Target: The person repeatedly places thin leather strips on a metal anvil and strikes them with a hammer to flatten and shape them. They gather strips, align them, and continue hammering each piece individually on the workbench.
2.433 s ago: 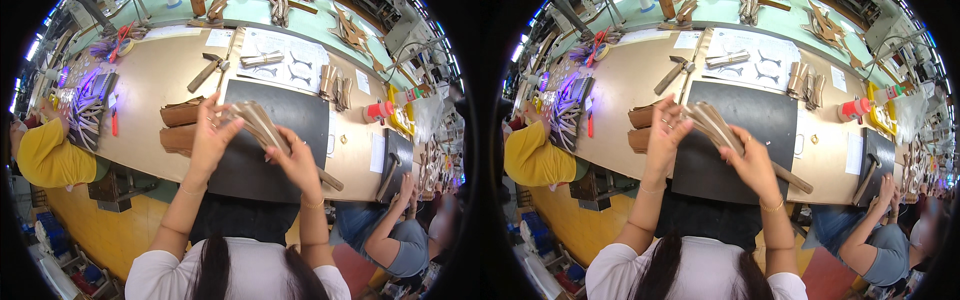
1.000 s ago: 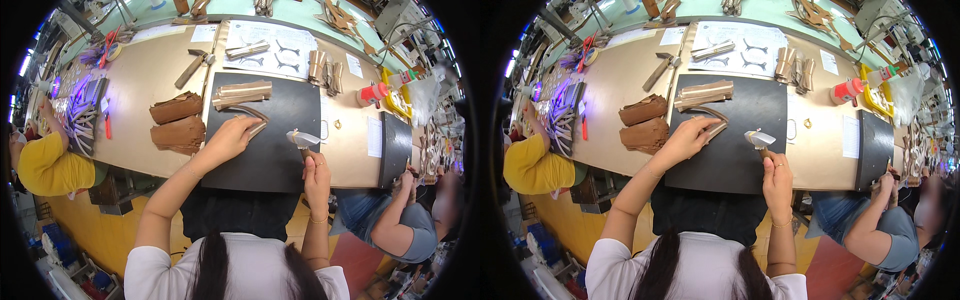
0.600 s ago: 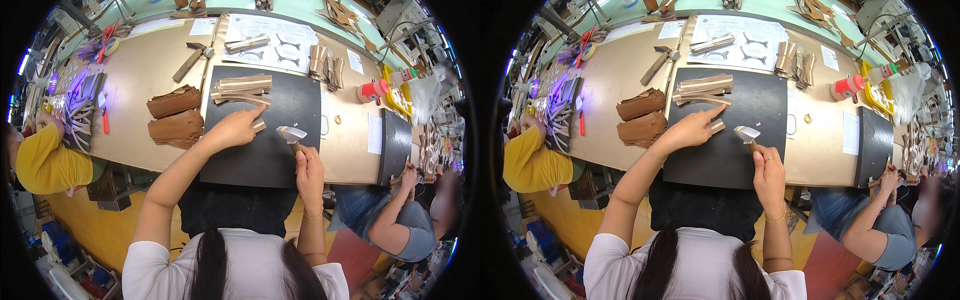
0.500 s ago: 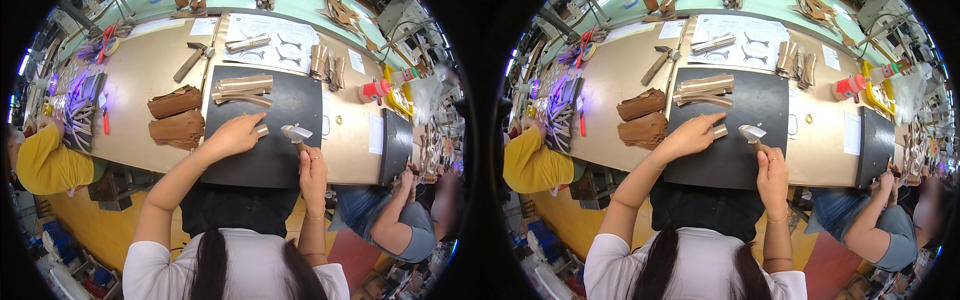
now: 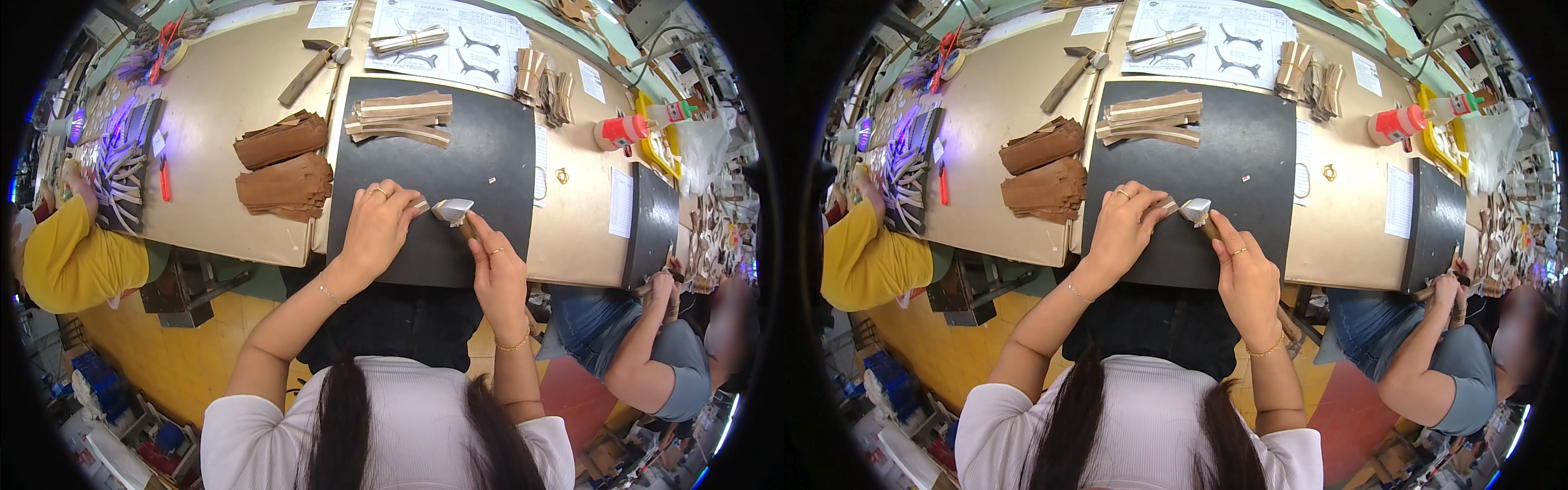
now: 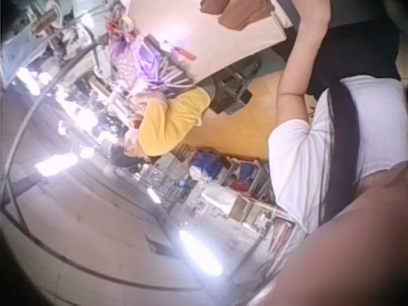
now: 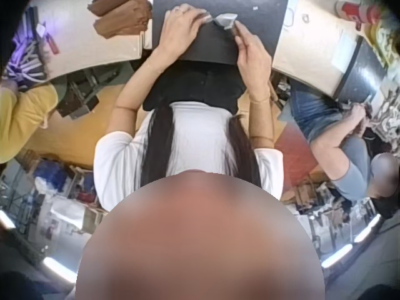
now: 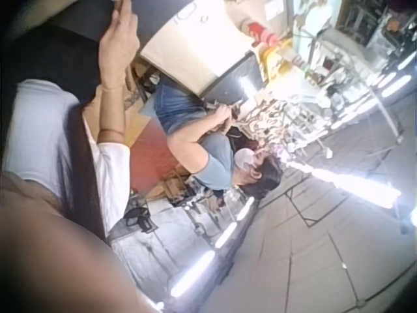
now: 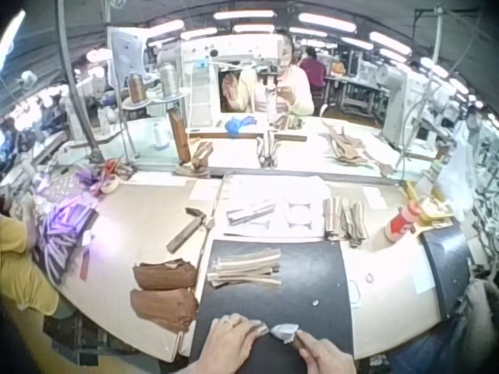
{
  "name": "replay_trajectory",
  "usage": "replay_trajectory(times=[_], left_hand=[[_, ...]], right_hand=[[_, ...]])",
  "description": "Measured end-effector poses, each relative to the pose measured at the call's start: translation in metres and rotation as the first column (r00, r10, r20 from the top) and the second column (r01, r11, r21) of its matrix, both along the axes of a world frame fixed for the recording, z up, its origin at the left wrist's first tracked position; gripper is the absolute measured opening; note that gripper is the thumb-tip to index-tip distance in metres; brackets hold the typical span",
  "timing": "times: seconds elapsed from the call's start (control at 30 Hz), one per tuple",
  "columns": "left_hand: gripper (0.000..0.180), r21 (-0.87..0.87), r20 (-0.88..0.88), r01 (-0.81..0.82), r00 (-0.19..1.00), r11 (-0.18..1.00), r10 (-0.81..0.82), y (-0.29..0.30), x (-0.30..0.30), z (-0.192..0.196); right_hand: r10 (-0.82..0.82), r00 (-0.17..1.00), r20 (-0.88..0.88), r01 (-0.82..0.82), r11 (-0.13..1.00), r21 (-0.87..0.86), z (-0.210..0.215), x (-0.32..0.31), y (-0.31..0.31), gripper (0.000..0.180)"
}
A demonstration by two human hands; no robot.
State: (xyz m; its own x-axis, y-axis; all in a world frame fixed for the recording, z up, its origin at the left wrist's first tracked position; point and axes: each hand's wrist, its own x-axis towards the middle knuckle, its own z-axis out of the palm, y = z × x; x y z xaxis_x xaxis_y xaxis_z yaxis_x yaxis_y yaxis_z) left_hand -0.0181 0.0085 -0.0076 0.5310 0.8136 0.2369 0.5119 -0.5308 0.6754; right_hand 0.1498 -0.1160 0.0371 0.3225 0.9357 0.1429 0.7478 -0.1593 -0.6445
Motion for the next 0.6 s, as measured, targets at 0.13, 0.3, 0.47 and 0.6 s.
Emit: replay_trajectory(times=[0.13, 0.3, 0.47, 0.6], left_hand=[[0.017, -0.023, 0.011, -0.007, 1.0, 1.0, 0.008, 0.0014, -0.0013, -0.0039], [0.015, 0.156, 0.001, 0.013, 1.0, 0.988, -0.013, -0.0015, -0.001, -0.0025], [0.015, 0.312, -0.061, 0.075, 0.996, 0.947, -0.058, -0.0016, -0.0033, -0.0014], [0.015, 0.395, -0.135, 0.139, 0.987, 0.908, -0.092, 0.0007, -0.0038, -0.0007]], right_hand=[[0.018, 0.998, 0.065, -0.017, 1.0, -0.014, 0.0024, -0.0037, 0.0024, 0.041], [0.038, 0.99, 0.137, -0.035, 0.999, -0.022, 0.0009, -0.006, 0.006, 0.041], [0.047, 0.984, 0.171, -0.044, 0.999, -0.024, -0.0019, -0.0068, 0.007, 0.041], [0.039, 0.982, 0.183, -0.038, 0.999, -0.011, -0.0022, -0.0067, 0.0075, 0.042]])
